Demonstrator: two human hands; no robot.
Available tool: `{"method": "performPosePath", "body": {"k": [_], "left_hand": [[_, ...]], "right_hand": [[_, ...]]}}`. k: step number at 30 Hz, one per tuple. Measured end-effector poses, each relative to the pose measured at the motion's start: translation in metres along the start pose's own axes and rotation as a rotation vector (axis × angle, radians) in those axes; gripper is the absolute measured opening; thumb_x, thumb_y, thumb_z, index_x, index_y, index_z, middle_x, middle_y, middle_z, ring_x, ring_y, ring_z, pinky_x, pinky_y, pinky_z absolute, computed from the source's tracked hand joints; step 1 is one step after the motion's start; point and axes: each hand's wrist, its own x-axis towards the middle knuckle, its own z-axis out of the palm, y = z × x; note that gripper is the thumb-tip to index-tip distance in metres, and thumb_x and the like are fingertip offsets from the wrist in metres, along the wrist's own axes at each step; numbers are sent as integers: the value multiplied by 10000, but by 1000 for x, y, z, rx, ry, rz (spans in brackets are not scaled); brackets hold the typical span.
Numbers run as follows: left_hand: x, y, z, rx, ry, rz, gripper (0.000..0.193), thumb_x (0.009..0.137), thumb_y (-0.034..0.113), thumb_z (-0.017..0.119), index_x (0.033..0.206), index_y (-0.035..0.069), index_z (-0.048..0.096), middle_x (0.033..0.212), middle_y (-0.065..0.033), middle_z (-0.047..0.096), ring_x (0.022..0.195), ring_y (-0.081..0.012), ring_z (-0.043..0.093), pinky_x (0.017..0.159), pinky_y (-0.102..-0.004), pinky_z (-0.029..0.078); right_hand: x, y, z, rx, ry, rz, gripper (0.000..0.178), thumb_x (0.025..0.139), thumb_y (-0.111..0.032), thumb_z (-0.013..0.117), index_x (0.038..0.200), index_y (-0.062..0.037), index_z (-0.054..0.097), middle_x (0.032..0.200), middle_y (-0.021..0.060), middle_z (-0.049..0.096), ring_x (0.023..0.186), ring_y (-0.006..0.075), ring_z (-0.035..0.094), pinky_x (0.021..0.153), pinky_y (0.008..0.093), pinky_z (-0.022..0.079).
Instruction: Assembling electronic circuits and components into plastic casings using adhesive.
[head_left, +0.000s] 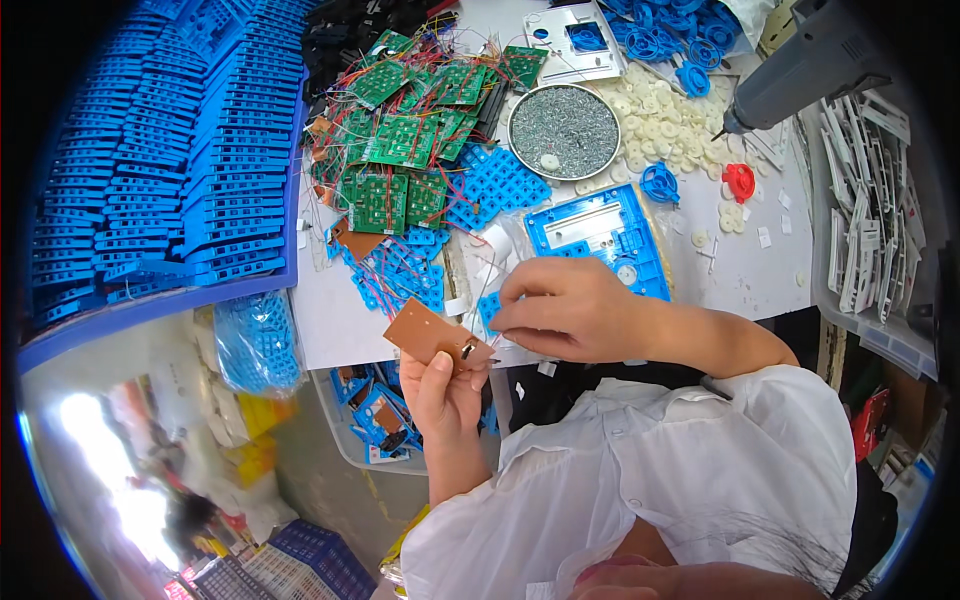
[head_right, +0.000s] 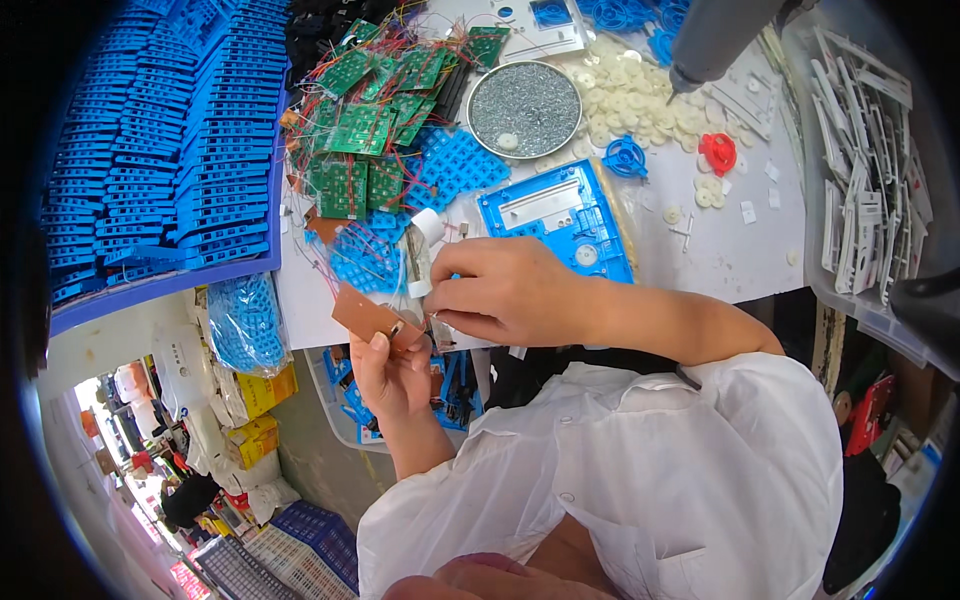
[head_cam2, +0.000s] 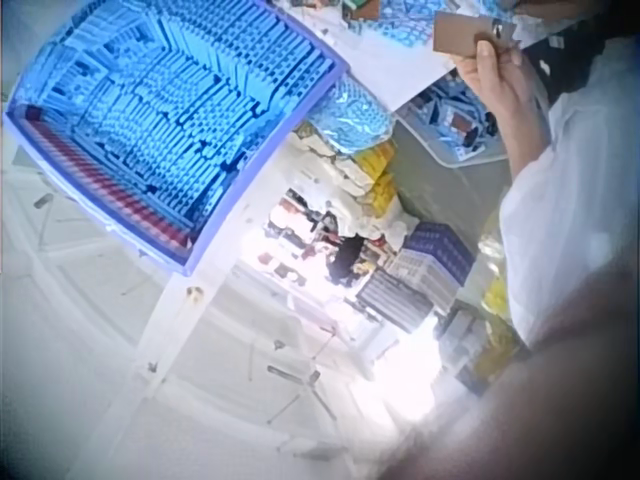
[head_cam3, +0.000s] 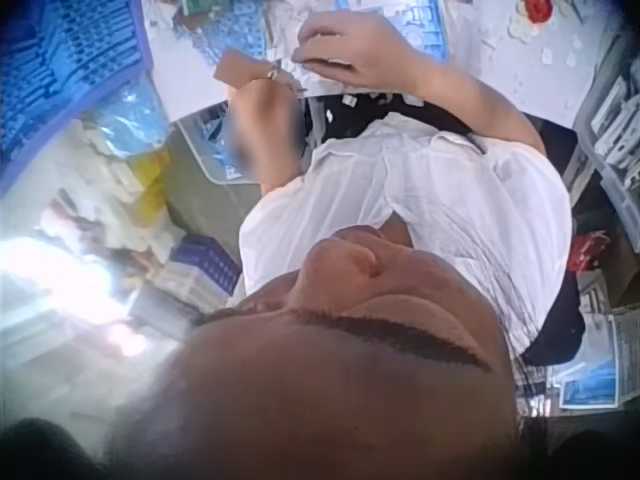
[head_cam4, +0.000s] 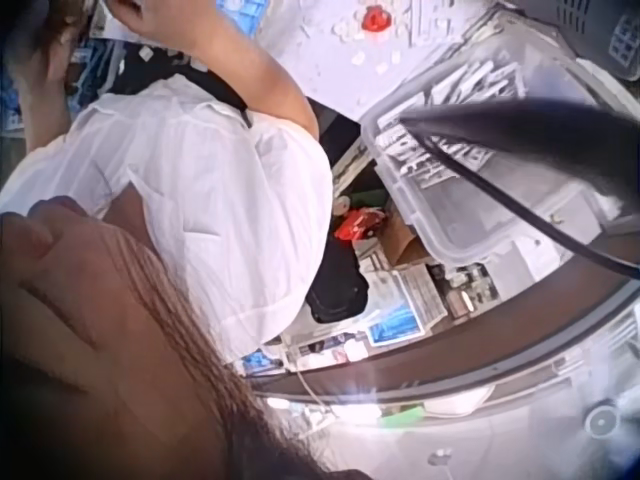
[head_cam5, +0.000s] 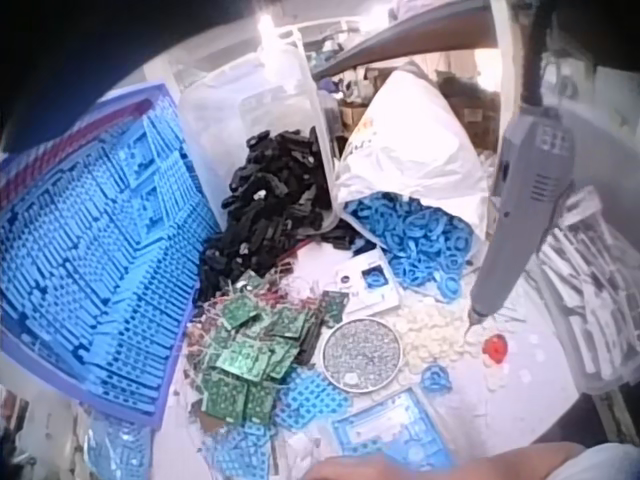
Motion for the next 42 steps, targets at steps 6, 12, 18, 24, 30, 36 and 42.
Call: {"method": "performPosePath", "body": {"k": [6, 12, 18, 24, 30, 36, 42], "left_hand": [[6, -4, -3, -47, 2, 28, 373, 958, 133, 620, 1291, 36, 483, 1089, -137, 625, 935, -222, 624, 615, -283, 522], [6, -5, -12, -90, -100, -5, 338, 979, 145, 593, 1286, 32, 509, 1146, -154, 622, 1069, -244, 614, 654, -301, 552], [8, -5, -8, -79, -63, 65, 314, 989, 129, 573, 1290, 64, 511, 1111, -105, 620, 992, -193, 591, 603, -288, 488], [4, -3, -6, -65, -10, 104, 332, 992, 109, 557, 1317, 77, 499, 1142, -94, 613, 1006, -187, 588, 602, -283, 475], [10, -8, -4, -10, 25, 243, 498, 987, 97, 559, 1458, 55, 405, 1334, -203, 568, 1166, -299, 609, 651, -330, 567], [12, -10, -11, 23, -74, 323, 518, 1018, 103, 530, 1497, 28, 347, 1396, -325, 522, 1244, -458, 592, 712, -394, 656], [12, -8, -1, -31, -135, 267, 419, 1017, 72, 509, 1392, -73, 394, 1284, -363, 586, 1077, -486, 679, 748, -474, 669]], "right_hand": [[-1, -1, 2, 83, 4, 31, 197, 816, -64, 755, 1006, -103, 718, 902, 63, 670, 758, 243, 681, 632, 347, 544], [2, -12, -5, -6, -48, 172, 164, 819, -90, 752, 970, -106, 689, 814, 65, 667, 694, 233, 669, 604, 352, 532], [13, -13, -4, -229, -97, 17, 130, 782, -164, 773, 828, -108, 665, 1040, 69, 685, 875, 232, 654, 679, 351, 534], [19, -3, 1, -222, 114, -124, 159, 783, -171, 774, 780, -88, 638, 1308, 83, 645, 931, 286, 608, 757, 382, 541], [14, 0, 7, 49, -160, -32, 125, 877, -173, 733, 866, -72, 660, 1393, 105, 617, 913, 302, 622, 735, 395, 533], [14, -5, -4, 121, -286, 38, 133, 940, -198, 674, 925, -69, 648, 1309, 96, 671, 849, 307, 642, 682, 415, 525], [8, -9, -18, 122, -365, 157, 162, 963, -232, 652, 992, -75, 622, 933, 121, 675, 750, 353, 658, 637, 445, 525]]}}
